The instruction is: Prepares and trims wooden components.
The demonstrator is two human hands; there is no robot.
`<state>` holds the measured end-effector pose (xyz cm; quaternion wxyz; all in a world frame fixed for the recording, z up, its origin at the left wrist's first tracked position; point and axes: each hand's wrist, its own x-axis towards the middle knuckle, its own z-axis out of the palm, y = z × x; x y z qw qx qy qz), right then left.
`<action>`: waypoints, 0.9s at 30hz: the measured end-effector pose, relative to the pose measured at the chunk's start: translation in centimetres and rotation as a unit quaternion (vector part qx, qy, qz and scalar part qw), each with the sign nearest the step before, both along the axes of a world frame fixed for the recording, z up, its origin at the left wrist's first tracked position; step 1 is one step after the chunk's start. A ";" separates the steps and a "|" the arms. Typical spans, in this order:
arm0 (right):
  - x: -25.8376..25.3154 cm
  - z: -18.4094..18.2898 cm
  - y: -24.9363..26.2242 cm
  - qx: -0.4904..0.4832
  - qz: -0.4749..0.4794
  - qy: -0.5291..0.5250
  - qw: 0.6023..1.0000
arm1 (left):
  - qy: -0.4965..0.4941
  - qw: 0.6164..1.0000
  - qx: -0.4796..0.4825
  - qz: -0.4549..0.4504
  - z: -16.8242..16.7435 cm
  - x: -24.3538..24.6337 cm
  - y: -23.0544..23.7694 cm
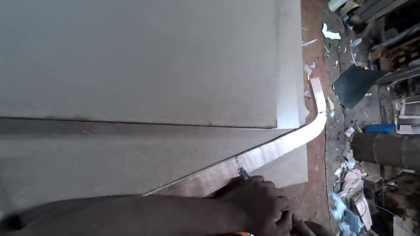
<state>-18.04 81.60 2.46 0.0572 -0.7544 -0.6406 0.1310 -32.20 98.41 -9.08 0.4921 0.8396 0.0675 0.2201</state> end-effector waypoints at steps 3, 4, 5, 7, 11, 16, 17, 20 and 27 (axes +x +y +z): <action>0.5 0.4 0.3 0.009 0.049 -0.086 0.995 | 0.001 1.000 -0.025 0.009 0.2 0.2 -0.1; 0.6 0.6 0.7 0.007 0.064 -0.104 0.992 | -0.007 1.000 -0.020 0.023 0.0 0.3 -0.1; 0.8 0.5 0.9 0.006 0.069 -0.109 0.992 | -0.013 0.999 -0.013 0.036 -0.2 0.4 -0.2; 1.2 -0.1 0.7 0.001 0.050 -0.069 0.996 | -0.011 0.999 -0.010 0.053 -0.5 0.8 -0.7; 2.1 -1.6 0.2 -0.057 -0.075 0.204 0.974 | 0.034 0.999 -0.012 0.034 -0.4 0.9 -0.9; 1.5 -4.2 -1.7 0.010 -0.063 0.120 0.991 | 0.083 0.996 0.023 0.005 -0.5 1.0 -0.9; 1.4 -5.2 -2.0 0.043 -0.041 0.054 0.997 | 0.094 0.995 0.030 0.003 -0.5 1.1 -0.9; 1.2 -7.3 -2.5 0.014 -0.106 0.208 0.972 | 0.154 0.987 0.042 -0.028 -0.3 1.3 -0.5; -2.7 -10.6 -3.7 0.074 -0.201 0.312 0.926 | 0.217 0.970 0.093 -0.065 0.4 0.8 0.2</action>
